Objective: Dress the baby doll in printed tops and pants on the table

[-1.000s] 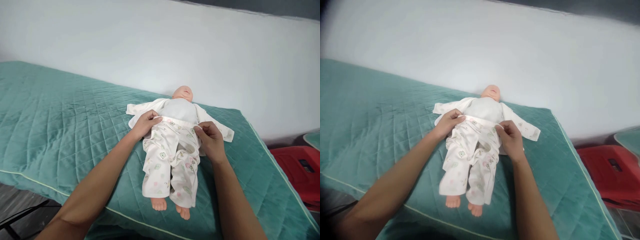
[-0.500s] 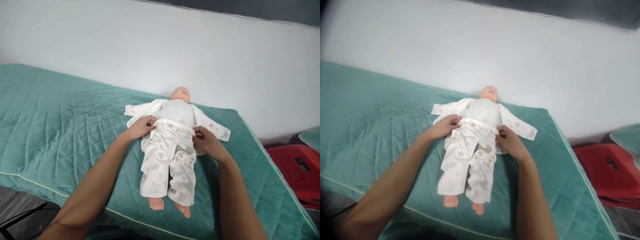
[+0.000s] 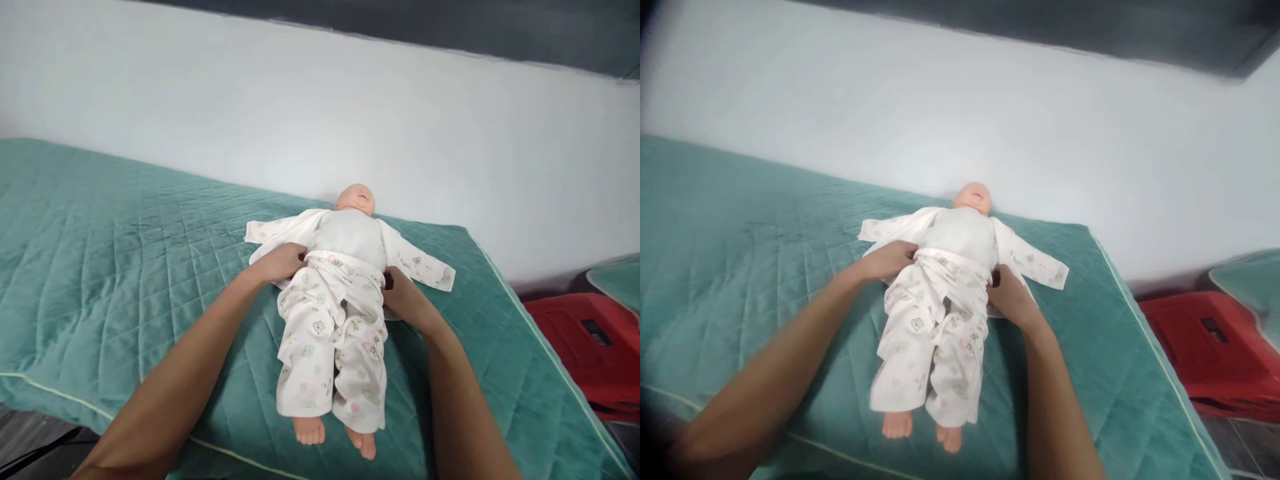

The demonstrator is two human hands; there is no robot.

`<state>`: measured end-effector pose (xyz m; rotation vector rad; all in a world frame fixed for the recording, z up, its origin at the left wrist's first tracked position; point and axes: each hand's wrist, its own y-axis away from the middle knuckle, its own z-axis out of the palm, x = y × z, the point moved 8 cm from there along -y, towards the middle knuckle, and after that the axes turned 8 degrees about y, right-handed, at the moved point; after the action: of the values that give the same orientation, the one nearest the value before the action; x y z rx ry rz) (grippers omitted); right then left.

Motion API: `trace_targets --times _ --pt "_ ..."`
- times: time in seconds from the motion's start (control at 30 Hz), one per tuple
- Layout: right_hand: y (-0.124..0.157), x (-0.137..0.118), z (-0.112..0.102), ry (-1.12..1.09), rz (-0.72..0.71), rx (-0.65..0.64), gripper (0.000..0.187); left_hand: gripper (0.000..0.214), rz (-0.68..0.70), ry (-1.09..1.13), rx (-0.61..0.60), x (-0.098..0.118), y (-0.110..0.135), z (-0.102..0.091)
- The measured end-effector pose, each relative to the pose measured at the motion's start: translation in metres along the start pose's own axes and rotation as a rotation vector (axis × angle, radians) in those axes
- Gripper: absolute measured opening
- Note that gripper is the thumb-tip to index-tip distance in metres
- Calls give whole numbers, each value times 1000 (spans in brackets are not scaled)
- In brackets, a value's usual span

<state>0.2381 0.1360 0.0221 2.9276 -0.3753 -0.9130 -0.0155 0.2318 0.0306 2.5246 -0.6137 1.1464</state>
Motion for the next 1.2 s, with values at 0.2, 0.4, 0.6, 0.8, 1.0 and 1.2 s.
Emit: trace_targets --times 0.2,0.4,0.6,0.8,1.0,1.2 --pt "4 -7 5 -234 -69 -57 24 13 -86 177 -223 7 -4 2" --pt "8 -17 14 -795 -100 -164 37 24 -85 713 -241 -3 1 19" --pt "4 -13 17 -962 -95 -158 41 33 -114 1056 -231 -15 -6 29" --pt "4 -15 17 -1034 -114 -181 40 33 -83 1135 -246 -13 -4 28" --pt "4 -14 15 -1030 -144 -195 40 46 -14 1026 -263 -9 1 25" --pt "1 -14 12 -930 -194 -105 27 39 123 770 -163 6 2 16"
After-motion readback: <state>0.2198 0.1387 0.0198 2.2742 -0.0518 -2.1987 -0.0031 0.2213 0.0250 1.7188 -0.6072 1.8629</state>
